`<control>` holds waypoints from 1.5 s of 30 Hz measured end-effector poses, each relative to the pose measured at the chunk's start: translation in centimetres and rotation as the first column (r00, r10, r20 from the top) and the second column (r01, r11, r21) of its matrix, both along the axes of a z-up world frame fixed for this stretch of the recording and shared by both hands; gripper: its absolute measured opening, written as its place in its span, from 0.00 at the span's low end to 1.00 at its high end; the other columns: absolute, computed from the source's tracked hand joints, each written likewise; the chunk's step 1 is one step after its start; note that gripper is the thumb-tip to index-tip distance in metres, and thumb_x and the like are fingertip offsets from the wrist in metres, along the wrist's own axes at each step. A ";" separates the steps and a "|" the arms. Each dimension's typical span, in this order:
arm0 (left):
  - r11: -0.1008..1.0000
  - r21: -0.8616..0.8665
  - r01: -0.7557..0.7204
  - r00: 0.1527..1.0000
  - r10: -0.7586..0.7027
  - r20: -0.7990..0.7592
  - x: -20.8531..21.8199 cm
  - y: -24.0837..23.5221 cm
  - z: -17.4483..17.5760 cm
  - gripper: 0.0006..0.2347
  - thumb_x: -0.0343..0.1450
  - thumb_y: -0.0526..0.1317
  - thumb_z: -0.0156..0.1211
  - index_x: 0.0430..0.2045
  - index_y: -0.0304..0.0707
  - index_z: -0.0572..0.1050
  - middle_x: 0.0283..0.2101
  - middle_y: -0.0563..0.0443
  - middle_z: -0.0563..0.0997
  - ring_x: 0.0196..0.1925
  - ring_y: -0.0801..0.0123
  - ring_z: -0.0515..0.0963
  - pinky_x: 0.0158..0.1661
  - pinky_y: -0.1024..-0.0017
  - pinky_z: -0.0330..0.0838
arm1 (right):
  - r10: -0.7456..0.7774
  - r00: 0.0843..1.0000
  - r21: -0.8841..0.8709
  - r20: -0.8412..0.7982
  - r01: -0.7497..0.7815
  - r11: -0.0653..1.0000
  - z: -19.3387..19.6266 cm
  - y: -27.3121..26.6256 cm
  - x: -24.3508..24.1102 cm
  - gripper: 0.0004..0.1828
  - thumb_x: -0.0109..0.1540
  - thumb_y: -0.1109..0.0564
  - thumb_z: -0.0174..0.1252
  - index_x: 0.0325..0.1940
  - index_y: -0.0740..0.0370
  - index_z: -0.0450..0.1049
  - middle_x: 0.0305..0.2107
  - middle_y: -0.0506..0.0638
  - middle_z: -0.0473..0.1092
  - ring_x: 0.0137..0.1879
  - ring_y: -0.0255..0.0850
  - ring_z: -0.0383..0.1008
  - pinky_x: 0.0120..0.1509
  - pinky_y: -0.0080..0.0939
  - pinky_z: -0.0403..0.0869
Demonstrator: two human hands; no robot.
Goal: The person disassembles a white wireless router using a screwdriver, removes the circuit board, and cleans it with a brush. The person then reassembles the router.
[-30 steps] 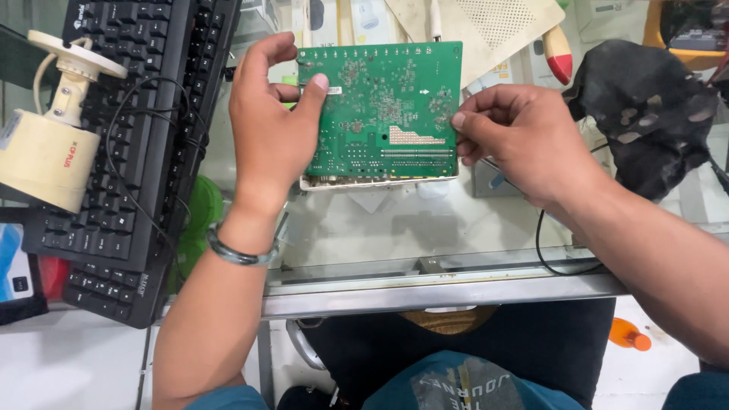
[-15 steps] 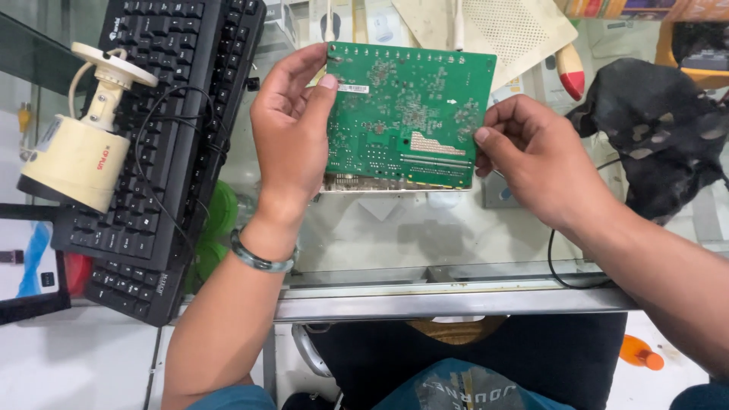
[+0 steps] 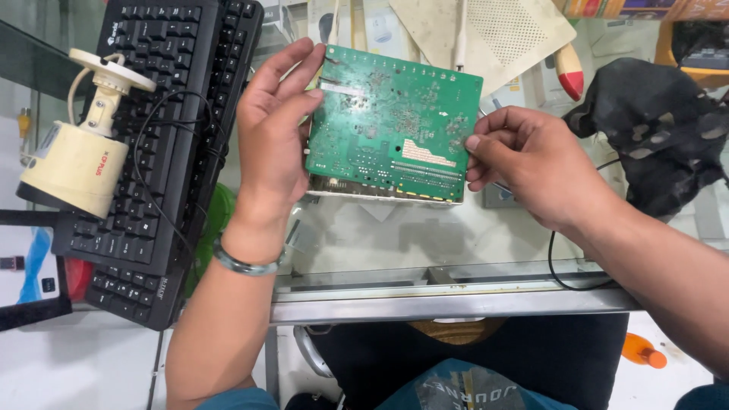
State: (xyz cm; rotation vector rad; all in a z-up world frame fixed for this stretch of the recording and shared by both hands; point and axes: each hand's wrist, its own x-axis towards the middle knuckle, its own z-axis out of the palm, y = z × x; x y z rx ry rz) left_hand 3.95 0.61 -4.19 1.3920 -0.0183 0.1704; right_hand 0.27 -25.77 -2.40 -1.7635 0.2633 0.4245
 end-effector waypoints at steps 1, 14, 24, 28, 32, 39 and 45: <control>1.000 0.000 0.003 1.000 -0.003 0.000 0.0 0.0 0.2 0.19 0.67 0.26 0.56 0.53 0.35 0.74 0.61 0.36 0.79 0.70 0.59 0.76 0.51 0.79 0.76 | -0.003 1.000 0.000 0.000 0.003 1.000 -0.3 -0.1 0.0 0.05 0.70 0.61 0.57 0.43 0.67 0.72 0.24 0.58 0.74 0.30 0.45 0.77 0.42 0.39 0.79; 0.972 0.231 0.047 0.999 -0.042 -0.028 0.6 0.3 -1.4 0.15 0.69 0.28 0.59 0.51 0.39 0.75 0.59 0.44 0.80 0.69 0.57 0.75 0.65 0.67 0.71 | -0.057 0.998 0.180 -0.004 0.057 0.982 -1.7 -0.6 0.3 0.06 0.68 0.63 0.58 0.46 0.68 0.70 0.22 0.61 0.72 0.26 0.47 0.75 0.35 0.41 0.78; 0.926 0.376 0.038 0.996 -0.005 -0.087 0.8 -0.3 -1.2 0.14 0.69 0.33 0.62 0.50 0.41 0.77 0.57 0.46 0.82 0.67 0.63 0.77 0.61 0.72 0.73 | -0.098 0.995 0.270 0.022 0.088 0.959 -2.7 -1.3 0.8 0.03 0.67 0.64 0.58 0.42 0.68 0.72 0.22 0.57 0.70 0.25 0.43 0.73 0.33 0.36 0.76; 0.962 0.273 0.012 0.999 0.000 -0.045 0.9 0.4 -1.4 0.13 0.74 0.37 0.59 0.53 0.39 0.77 0.57 0.37 0.80 0.52 0.65 0.82 0.54 0.67 0.76 | -0.149 0.982 0.350 0.119 0.099 0.931 -3.6 -1.3 0.7 0.13 0.63 0.65 0.57 0.49 0.78 0.71 0.23 0.59 0.73 0.25 0.41 0.78 0.31 0.37 0.83; 0.965 0.263 0.012 1.000 -0.013 -0.001 0.4 0.6 -0.3 0.13 0.75 0.36 0.56 0.53 0.38 0.76 0.57 0.40 0.80 0.53 0.69 0.81 0.55 0.70 0.76 | -0.163 0.973 0.414 0.165 0.081 0.907 -1.8 -1.8 0.7 0.20 0.63 0.66 0.57 0.58 0.79 0.67 0.23 0.59 0.73 0.25 0.39 0.78 0.30 0.35 0.83; 0.950 0.284 0.127 0.985 -0.155 0.080 -0.4 0.7 1.0 0.23 0.61 0.24 0.42 0.50 0.37 0.74 0.58 0.42 0.80 0.69 0.59 0.76 0.56 0.74 0.77 | -0.142 0.984 0.439 0.110 0.080 0.895 -1.6 -2.5 1.5 0.19 0.65 0.62 0.60 0.61 0.63 0.75 0.22 0.48 0.73 0.25 0.30 0.73 0.31 0.24 0.76; 0.858 0.452 0.245 0.905 -0.369 0.211 -1.8 0.6 3.1 0.24 0.66 0.18 0.40 0.56 0.35 0.69 0.65 0.40 0.74 0.73 0.54 0.73 0.66 0.67 0.74 | -0.178 0.962 0.378 0.208 0.089 0.921 -1.3 -2.8 1.5 0.14 0.67 0.58 0.59 0.56 0.60 0.79 0.20 0.42 0.68 0.22 0.25 0.68 0.27 0.19 0.69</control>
